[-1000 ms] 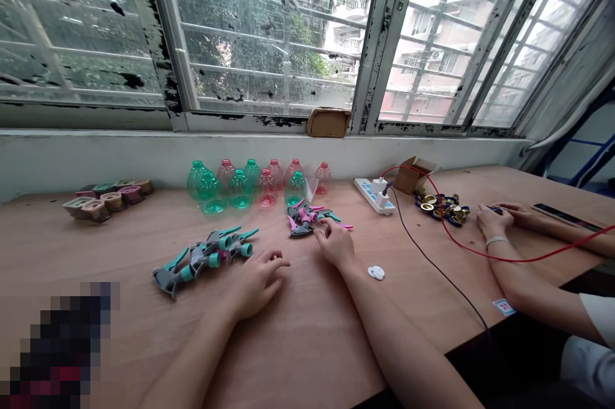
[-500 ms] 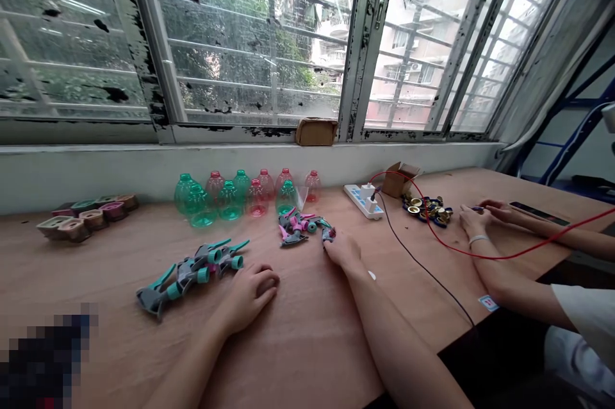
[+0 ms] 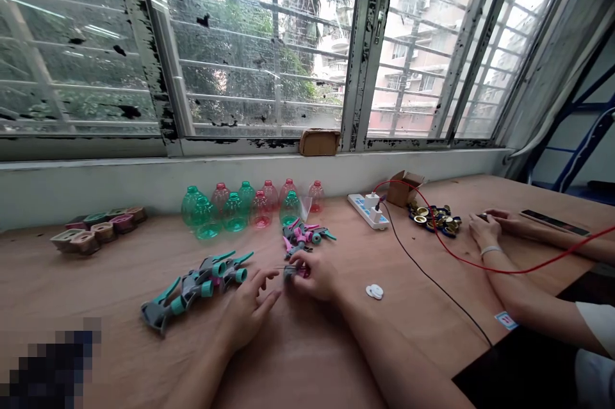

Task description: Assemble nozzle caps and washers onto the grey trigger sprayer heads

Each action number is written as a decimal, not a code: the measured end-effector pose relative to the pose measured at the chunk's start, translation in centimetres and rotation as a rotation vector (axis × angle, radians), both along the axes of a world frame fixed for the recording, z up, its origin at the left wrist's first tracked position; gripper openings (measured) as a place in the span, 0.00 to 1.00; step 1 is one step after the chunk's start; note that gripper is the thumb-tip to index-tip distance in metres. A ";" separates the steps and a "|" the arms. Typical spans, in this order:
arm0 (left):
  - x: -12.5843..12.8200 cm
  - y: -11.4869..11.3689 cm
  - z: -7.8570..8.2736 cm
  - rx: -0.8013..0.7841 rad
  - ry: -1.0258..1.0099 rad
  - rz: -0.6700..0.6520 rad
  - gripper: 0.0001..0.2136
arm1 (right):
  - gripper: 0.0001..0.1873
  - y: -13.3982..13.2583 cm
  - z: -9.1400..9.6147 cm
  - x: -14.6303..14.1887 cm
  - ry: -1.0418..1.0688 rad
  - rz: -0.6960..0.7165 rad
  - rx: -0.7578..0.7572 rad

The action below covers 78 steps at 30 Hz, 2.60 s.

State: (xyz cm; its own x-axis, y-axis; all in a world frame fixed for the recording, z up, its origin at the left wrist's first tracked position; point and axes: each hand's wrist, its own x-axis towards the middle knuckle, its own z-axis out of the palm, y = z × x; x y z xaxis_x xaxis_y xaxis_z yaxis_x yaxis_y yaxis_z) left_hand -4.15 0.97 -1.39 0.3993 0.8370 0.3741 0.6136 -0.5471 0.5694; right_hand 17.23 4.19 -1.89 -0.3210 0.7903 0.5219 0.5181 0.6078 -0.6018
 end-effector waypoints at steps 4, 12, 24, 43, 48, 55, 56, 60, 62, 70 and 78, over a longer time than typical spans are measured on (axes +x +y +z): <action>0.2 -0.1 0.5 0.023 -0.030 -0.048 0.14 | 0.19 -0.5 -1.0 -1.8 0.085 0.078 -0.039; 0.8 -0.7 0.7 0.023 0.039 -0.140 0.11 | 0.12 0.0 -1.5 -1.5 0.174 -0.046 -0.089; 1.4 -1.2 0.6 0.054 0.334 -0.323 0.29 | 0.08 0.0 -1.4 -1.2 0.173 -0.106 -0.126; 1.9 -1.1 0.4 -0.133 -0.012 -0.084 0.14 | 0.12 0.4 -1.9 -0.5 0.295 -0.146 -0.072; 2.0 -1.6 0.5 -0.158 0.000 -0.145 0.20 | 0.12 0.2 -1.9 -0.7 0.253 -0.116 -0.071; 1.9 -1.1 0.4 -0.102 0.025 -0.045 0.14 | 0.14 0.1 -1.5 -0.3 0.252 -0.131 -0.058; 1.7 -0.8 0.2 -0.078 0.024 0.004 0.15 | 0.14 0.0 -1.3 -0.2 0.243 -0.122 -0.051; 0.9 -0.2 -0.2 -0.025 0.033 0.096 0.17 | 0.13 -0.7 -0.9 0.2 0.124 0.006 -0.027; 0.8 -0.2 -0.2 -0.032 0.047 0.103 0.19 | 0.12 -1.0 -0.7 0.4 0.024 0.085 -0.037; 1.2 -0.6 -0.2 -0.025 0.032 0.107 0.16 | 0.10 -2.4 1.2 0.4 -0.285 -0.115 0.048; 1.0 -0.4 -0.4 -0.010 0.012 0.100 0.13 | 0.13 -2.8 2.0 0.7 -0.418 -0.142 0.067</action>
State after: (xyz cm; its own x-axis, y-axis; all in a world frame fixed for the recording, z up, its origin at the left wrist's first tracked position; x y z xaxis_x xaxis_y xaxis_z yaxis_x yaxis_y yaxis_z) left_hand -3.14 0.55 -1.82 0.3181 0.8764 0.3616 0.6712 -0.4776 0.5670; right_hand 17.93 1.40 0.15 -0.4065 0.8103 0.4221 0.7893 0.5441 -0.2844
